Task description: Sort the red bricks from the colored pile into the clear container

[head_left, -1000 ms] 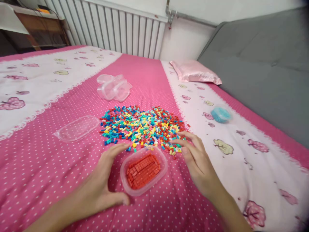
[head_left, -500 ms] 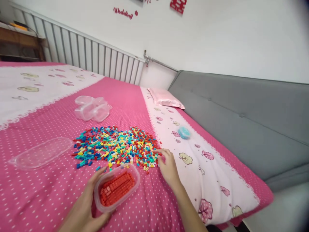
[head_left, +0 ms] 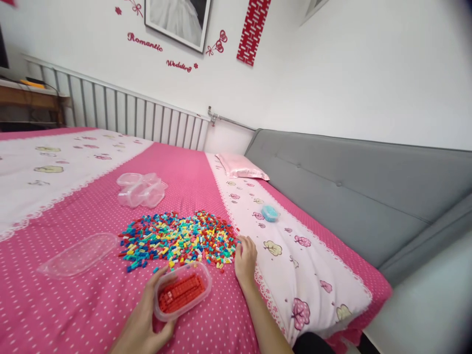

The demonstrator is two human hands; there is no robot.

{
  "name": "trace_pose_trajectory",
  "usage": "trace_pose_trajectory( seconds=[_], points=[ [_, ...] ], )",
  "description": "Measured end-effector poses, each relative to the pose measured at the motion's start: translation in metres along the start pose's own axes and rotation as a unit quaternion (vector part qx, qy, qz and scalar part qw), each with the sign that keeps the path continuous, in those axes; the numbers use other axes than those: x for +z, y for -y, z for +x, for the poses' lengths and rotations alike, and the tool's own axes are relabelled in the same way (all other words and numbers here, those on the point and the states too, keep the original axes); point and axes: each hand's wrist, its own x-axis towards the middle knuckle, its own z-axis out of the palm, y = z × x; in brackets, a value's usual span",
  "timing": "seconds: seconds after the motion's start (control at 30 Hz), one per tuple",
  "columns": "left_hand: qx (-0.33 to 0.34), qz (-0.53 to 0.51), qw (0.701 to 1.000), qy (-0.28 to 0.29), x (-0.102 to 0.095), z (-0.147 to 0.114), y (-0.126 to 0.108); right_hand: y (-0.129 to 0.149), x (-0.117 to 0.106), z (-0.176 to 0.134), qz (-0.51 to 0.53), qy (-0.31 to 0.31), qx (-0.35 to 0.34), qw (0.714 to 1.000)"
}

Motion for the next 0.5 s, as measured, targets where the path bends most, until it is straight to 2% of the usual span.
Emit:
trace_pose_trajectory(
  seconds=[0.23,0.5],
  points=[
    [0.034,-0.008,0.999,0.039,-0.0067,0.0027,0.0078,0.0064,0.0033,-0.0005,-0.038,0.042,-0.011,0.998],
    [0.055,-0.004,0.998,0.038,-0.0104,0.0052,0.0077,0.0089,0.0021,0.0030,-0.060,0.054,0.012,0.997]
  ],
)
